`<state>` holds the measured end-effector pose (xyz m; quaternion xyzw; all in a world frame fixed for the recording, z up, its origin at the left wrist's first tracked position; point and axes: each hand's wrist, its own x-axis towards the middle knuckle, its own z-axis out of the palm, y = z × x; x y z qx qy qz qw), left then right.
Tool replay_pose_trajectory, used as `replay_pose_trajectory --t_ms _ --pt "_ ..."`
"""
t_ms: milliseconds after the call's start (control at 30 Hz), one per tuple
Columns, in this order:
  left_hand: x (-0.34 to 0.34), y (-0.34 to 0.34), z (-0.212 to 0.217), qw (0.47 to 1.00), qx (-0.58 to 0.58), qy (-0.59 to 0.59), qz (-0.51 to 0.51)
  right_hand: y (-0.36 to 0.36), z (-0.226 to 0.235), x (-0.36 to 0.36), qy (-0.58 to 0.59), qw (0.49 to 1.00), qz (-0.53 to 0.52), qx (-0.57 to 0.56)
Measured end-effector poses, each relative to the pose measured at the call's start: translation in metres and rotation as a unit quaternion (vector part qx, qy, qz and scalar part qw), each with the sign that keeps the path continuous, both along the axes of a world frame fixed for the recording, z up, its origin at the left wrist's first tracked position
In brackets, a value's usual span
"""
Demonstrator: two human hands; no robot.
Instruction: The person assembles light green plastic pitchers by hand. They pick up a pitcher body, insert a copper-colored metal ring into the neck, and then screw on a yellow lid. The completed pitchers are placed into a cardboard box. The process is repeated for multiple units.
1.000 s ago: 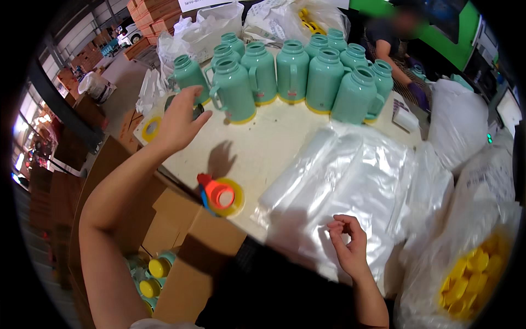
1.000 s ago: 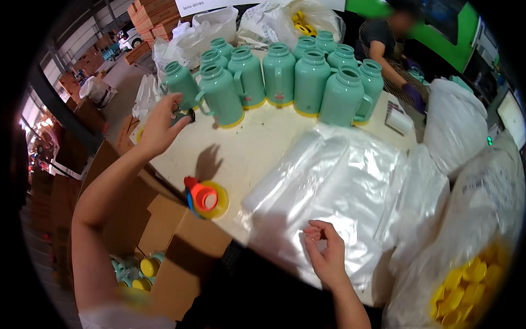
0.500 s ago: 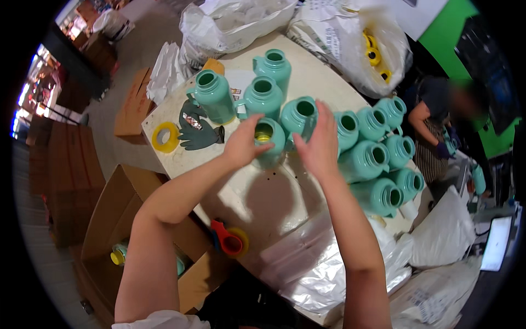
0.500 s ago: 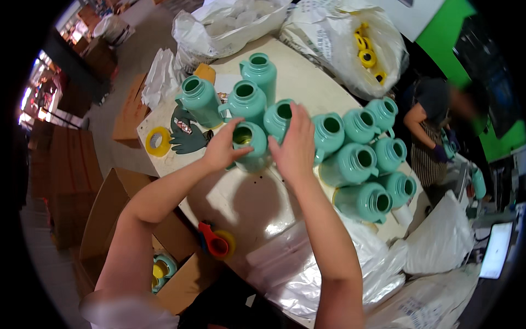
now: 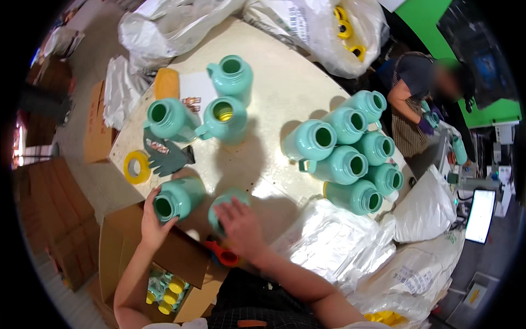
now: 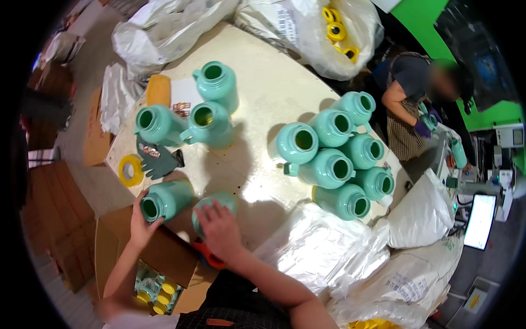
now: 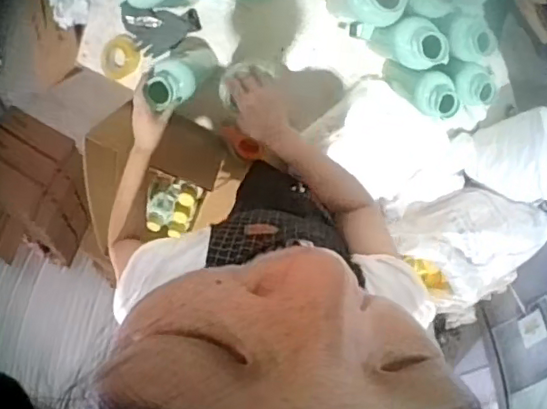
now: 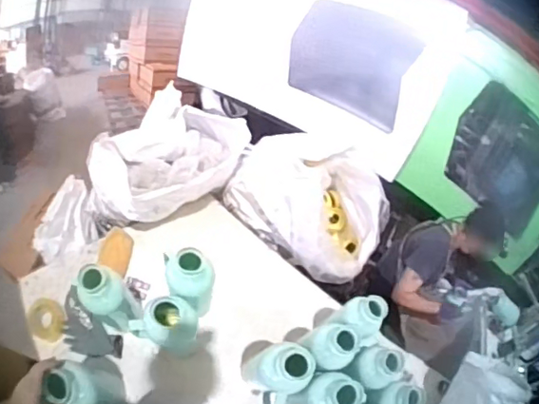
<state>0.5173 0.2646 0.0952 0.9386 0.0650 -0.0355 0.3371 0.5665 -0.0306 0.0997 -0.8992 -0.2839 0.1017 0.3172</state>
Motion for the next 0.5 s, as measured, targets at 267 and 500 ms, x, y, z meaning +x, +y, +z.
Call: replay_pose_trajectory --t_ms 267,500 --pt "0.117 -0.105 0.084 0.992 0.003 -0.072 -0.103 -0.131 0.025 0.040 -0.092 0.958 -0.271 -0.018" --pt "0.260 -0.323 0.015 0.949 0.004 -0.146 -0.279 -0.265 0.007 0.117 -0.054 0.922 -0.380 -0.043"
